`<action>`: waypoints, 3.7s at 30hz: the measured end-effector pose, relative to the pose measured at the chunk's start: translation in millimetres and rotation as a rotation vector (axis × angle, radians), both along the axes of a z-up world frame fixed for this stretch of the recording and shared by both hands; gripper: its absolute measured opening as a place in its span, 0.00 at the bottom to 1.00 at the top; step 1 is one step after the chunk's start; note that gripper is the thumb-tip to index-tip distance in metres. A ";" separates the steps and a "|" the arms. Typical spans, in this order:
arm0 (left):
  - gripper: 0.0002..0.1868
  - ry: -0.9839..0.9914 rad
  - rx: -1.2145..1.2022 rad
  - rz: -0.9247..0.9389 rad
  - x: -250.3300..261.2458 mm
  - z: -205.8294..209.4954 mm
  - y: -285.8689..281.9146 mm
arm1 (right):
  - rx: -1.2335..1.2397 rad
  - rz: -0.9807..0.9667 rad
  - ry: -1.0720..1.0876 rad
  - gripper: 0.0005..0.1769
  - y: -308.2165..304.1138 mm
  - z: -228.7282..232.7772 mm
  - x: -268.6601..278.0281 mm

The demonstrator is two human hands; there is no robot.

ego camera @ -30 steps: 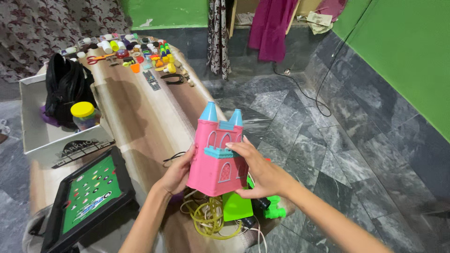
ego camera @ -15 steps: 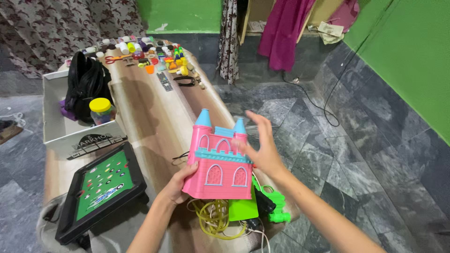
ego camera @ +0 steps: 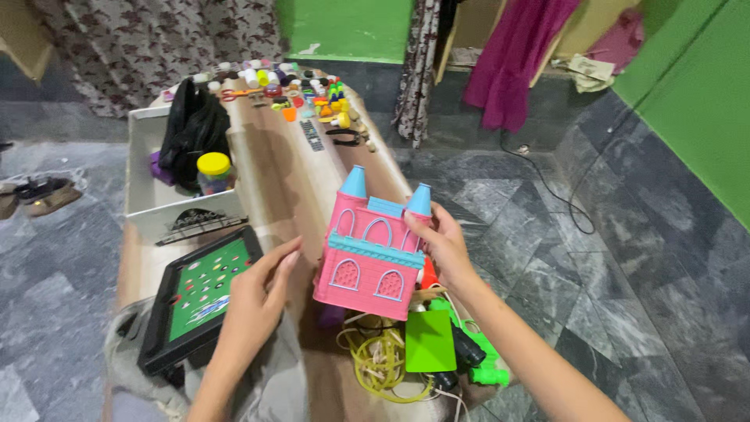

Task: The person sorts and packs various toys and items, including a toy castle, cables, a toy pool table, and cards, into a black bag and a white box on a table.

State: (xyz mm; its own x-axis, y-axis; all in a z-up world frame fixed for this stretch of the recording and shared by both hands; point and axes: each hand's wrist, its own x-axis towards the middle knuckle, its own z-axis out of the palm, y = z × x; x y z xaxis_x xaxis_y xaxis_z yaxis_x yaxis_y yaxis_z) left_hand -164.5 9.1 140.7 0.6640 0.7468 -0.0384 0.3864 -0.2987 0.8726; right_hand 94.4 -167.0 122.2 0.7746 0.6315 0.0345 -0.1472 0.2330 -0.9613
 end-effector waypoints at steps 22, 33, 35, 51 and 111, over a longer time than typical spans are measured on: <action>0.22 -0.016 0.493 -0.061 -89.8 -28.7 7.3 | -0.062 -0.183 -0.030 0.28 37.3 -20.0 -21.1; 0.19 -0.078 0.393 0.068 -60.2 8.2 26.4 | -0.019 -0.340 -0.049 0.21 8.3 -3.4 20.4; 0.19 -0.051 0.382 0.076 -50.0 17.8 23.9 | -0.014 -0.361 -0.036 0.21 3.3 -0.2 29.7; 0.18 -0.244 0.547 -0.060 79.8 60.4 25.2 | -0.048 -0.436 -0.075 0.23 -0.7 2.1 143.7; 0.56 0.031 0.034 0.313 302.5 -204.4 83.1 | -0.014 -0.463 -0.394 0.33 161.8 -32.9 165.6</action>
State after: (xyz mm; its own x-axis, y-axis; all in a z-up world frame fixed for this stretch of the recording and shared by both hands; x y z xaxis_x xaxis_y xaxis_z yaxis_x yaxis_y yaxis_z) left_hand 138.0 92.2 -63.6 0.4006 0.9159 -0.0266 0.4909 -0.1901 0.8503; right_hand 260.1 -5.2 89.3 0.8995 0.2342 0.3687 0.3340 0.1751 -0.9261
